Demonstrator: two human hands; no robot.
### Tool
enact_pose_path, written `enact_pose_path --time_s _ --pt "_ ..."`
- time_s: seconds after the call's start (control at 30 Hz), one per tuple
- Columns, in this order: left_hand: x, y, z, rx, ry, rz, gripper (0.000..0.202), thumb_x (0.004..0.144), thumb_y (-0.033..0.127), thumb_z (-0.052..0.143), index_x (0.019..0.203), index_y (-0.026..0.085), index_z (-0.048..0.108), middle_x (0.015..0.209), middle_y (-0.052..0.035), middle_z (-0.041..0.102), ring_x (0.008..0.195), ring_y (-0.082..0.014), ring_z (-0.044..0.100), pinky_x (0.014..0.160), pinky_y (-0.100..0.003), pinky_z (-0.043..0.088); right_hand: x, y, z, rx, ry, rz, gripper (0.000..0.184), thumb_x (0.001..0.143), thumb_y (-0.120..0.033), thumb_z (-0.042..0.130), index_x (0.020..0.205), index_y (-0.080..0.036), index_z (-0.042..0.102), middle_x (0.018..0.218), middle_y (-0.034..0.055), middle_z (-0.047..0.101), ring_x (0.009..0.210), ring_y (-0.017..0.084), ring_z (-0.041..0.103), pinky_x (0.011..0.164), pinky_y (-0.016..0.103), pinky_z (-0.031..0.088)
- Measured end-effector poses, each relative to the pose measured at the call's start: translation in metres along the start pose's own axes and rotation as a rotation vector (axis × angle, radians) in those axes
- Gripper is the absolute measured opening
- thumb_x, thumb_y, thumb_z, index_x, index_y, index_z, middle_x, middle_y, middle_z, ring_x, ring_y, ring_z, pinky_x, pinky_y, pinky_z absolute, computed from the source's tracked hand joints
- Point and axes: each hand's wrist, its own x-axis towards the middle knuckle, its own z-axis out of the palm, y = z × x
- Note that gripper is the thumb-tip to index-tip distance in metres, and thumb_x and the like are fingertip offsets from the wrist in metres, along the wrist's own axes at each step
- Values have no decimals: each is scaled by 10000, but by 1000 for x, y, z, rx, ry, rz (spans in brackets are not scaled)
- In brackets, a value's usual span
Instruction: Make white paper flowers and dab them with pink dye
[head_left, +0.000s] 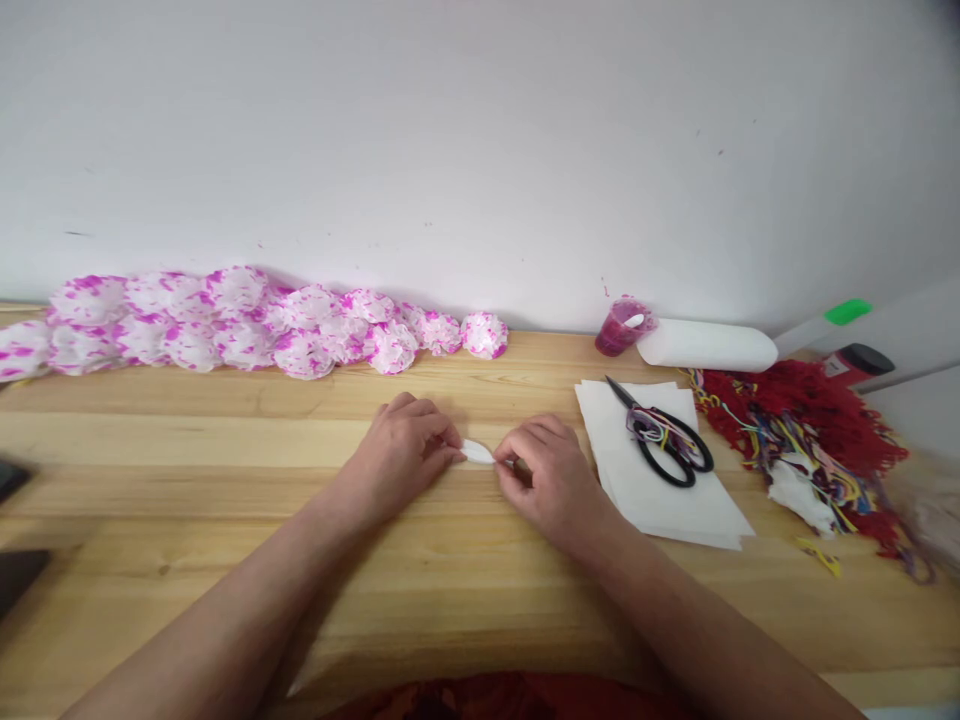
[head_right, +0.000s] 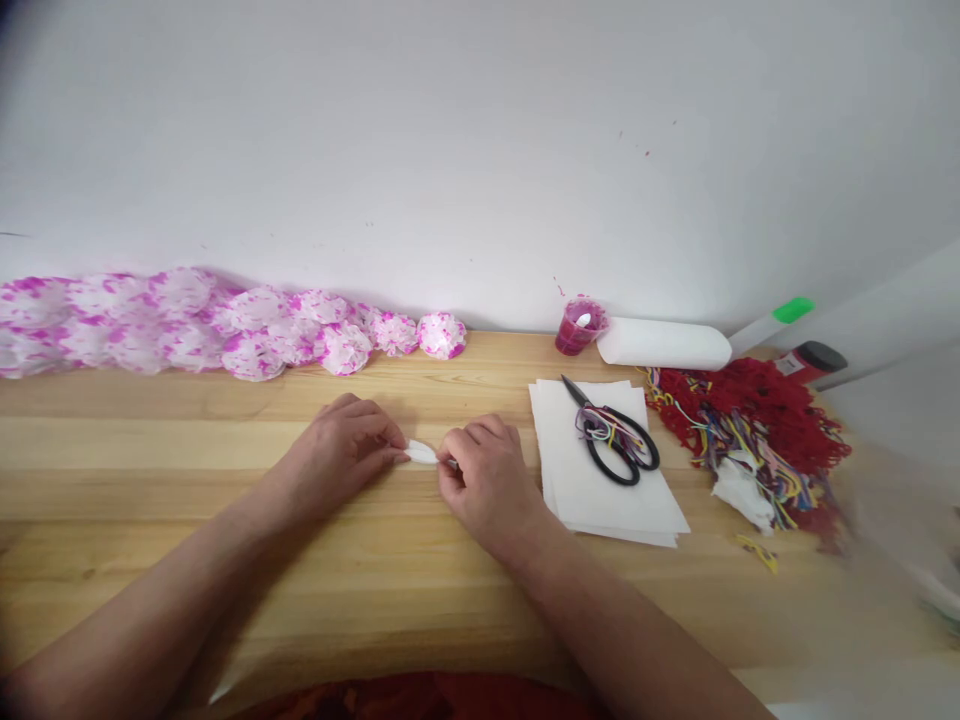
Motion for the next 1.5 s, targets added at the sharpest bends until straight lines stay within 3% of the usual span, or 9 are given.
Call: enact_pose_path --time_s 0.17,0.37,0.53,0.63,0.8,0.93,1.13,1.5 --pt "1 -3 0 -17 26 -76 174 776 255 701 942 207 679 806 -28 642 826 -230 538 776 -367 424 -1 2 0 5 7 0 165 767 -44 613 739 -202 574 712 21 626 814 213 554 785 353 416" --pt "1 -4 -1 -85 16 -80 471 711 329 782 1150 218 655 1005 -57 655 985 -266 535 887 -404 442 0 2 0 13 12 -5 157 766 -43 610 742 -195 582 710 22 631 811 212 562 786 355 423" --pt "0 -2 -4 -189 -12 -74 654 693 304 796 1303 269 563 1028 -37 654 1035 -259 567 937 -415 445 0 0 -1 38 34 -32 156 766 -42 611 756 -196 587 722 23 639 818 215 564 792 357 426" --pt "-1 0 -5 -243 -35 -79 597 706 298 771 1265 276 561 1021 -29 650 994 -242 597 905 -396 464 0 0 -2 57 41 -33 154 763 -42 620 763 -193 592 731 20 643 814 210 565 796 355 429" --pt "-2 3 -6 -366 -87 -114 291 731 246 701 1001 216 597 812 12 640 738 -164 589 686 -277 469 -1 -1 -4 77 50 -35 154 761 -41 628 765 -191 592 750 13 652 813 199 566 798 346 432" --pt "-3 2 -4 -423 -52 -133 165 726 261 695 875 197 664 719 18 608 627 -131 540 596 -241 427 0 -3 -7 76 75 -48 156 761 -39 625 757 -191 589 744 14 647 812 197 567 798 340 436" --pt "-2 2 -1 -608 -35 -195 224 729 301 720 919 184 704 745 3 659 653 -134 570 607 -234 433 0 -4 -10 66 96 -88 135 778 -51 612 769 -184 592 749 27 645 822 209 569 803 360 442" --pt "0 6 -10 -617 -85 -245 268 709 331 767 925 184 712 682 37 628 612 -98 493 593 -205 381 0 -6 -14 81 120 -138 131 799 -63 609 791 -192 591 745 26 631 835 212 566 805 366 450"
